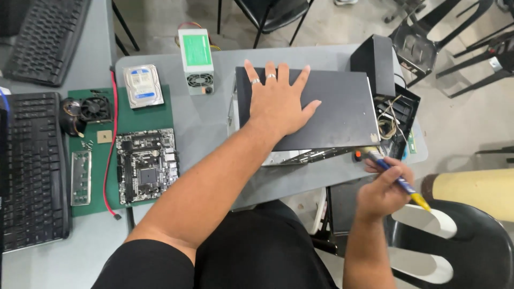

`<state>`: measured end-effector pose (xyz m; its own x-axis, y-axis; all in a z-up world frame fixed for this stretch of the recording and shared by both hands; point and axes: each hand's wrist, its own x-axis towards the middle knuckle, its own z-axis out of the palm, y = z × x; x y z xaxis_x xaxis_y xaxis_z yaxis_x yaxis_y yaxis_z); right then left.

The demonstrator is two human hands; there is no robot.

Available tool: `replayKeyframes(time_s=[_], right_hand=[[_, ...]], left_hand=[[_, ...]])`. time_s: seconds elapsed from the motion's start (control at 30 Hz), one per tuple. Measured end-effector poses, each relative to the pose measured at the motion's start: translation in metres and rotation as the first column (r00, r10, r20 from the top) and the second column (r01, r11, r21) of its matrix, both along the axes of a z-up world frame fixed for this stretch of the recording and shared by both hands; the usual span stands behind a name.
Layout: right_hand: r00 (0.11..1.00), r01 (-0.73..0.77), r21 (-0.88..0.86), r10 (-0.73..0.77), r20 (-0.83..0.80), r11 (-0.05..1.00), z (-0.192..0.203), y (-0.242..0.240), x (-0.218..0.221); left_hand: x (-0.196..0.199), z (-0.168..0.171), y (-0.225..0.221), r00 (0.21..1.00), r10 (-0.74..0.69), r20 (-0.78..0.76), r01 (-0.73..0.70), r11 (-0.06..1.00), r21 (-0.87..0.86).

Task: Cleaning the internal and external parts of a computer chassis using a brush to remove dust.

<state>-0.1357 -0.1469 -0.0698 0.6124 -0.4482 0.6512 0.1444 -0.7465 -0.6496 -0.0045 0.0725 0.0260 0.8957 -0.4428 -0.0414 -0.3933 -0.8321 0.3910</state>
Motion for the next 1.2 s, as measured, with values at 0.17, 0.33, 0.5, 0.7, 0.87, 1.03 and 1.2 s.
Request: replayKeyframes(time_s=[0.17,0.33,0.5,0.7,0.87,1.03,1.2], right_hand=[[0.997,0.002,0.008,-0.002,0.083,1.0,-0.06,-0.009,-0.001],[0.764,0.04,0.019,-0.019,-0.644,0.999,-0.134,0.004,-0.012],[0.63,0.044,0.049,0.01,-0.777,0.998,-0.133,0.001,-0.001],[0.547,0.139,0.083,-0.006,-0.837,0.987,-0.135,0.0,0.016],[0.527,0.012,0.15,0.121,-0.841,0.989,-0.15,0.014,0.021],[0.622,0.233,0.38,0.162,-0.766,0.895,-0.104,0.016,0.016],[0.646,0.067,0.432,0.291,-0.706,0.899,-0.134,0.004,0.013]], left_hand=[[0.0,0.0,-0.001,0.999,0.031,0.011,-0.031,0.999,-0.023],[0.001,-0.004,-0.002,1.0,0.029,0.0,-0.029,1.0,0.0],[0.001,0.001,0.0,0.999,0.031,-0.017,-0.031,0.999,0.014],[0.005,-0.014,-0.011,0.997,0.068,0.045,-0.072,0.993,0.092],[0.008,-0.024,-0.013,0.977,0.145,0.153,-0.166,0.977,0.133],[0.007,-0.028,-0.015,0.971,0.164,0.174,-0.185,0.976,0.113],[-0.005,-0.028,-0.02,0.958,0.22,0.185,-0.245,0.961,0.13]])
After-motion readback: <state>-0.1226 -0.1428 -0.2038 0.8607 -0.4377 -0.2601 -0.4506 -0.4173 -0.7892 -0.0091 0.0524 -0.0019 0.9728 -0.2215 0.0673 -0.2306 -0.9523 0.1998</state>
